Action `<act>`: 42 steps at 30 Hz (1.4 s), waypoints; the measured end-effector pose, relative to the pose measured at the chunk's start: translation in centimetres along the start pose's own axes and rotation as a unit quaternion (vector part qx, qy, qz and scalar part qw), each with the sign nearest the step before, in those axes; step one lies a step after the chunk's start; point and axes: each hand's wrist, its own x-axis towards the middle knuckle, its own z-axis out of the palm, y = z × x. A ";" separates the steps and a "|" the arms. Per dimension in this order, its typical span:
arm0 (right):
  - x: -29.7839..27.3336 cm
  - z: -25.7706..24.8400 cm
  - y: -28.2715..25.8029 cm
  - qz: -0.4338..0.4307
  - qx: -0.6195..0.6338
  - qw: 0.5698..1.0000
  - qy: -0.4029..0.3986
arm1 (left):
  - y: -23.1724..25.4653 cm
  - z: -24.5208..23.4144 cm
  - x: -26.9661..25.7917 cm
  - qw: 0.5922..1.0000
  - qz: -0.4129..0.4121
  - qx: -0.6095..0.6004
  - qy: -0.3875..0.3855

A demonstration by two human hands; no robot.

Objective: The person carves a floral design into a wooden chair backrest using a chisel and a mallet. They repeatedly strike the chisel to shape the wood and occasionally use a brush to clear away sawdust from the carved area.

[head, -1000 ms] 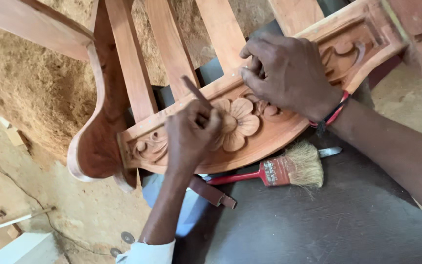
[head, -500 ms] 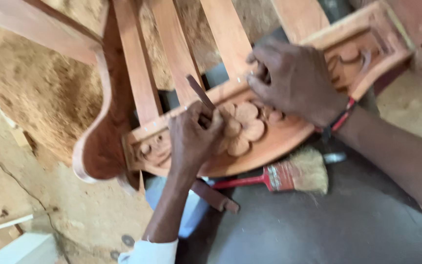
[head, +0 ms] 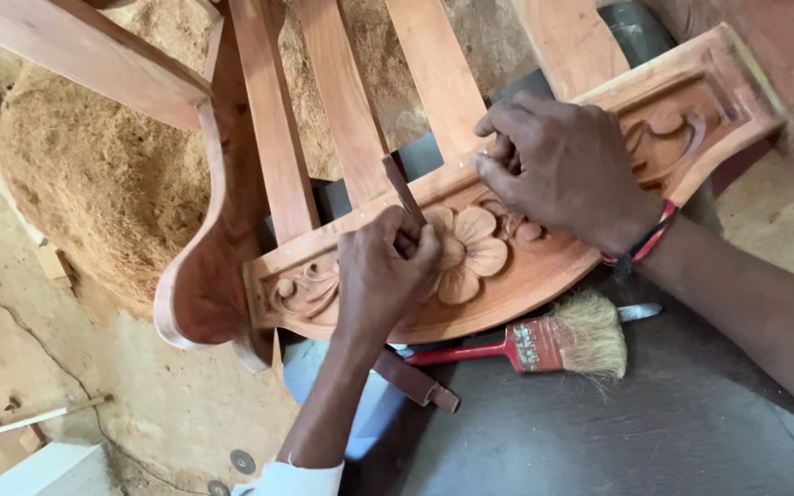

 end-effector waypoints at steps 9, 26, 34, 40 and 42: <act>-0.6 0.1 0.2 0.013 0.011 1.000 -0.020 | -3.2 -1.7 0.2 0.969 -0.086 -0.234 0.005; -0.4 0.4 0.5 0.032 -0.004 0.999 -0.032 | -0.8 -2.6 1.1 0.995 -0.011 0.009 -0.100; -0.4 0.5 0.5 0.018 -0.032 0.999 -0.023 | -0.9 0.3 -1.0 0.991 0.097 0.094 0.004; -0.6 0.8 0.7 0.010 -0.023 1.000 -0.017 | -0.8 0.9 -0.6 0.995 0.034 0.096 -0.014; -0.7 0.8 0.7 0.000 -0.032 0.999 -0.006 | -0.8 0.9 -0.5 0.995 0.035 0.096 -0.016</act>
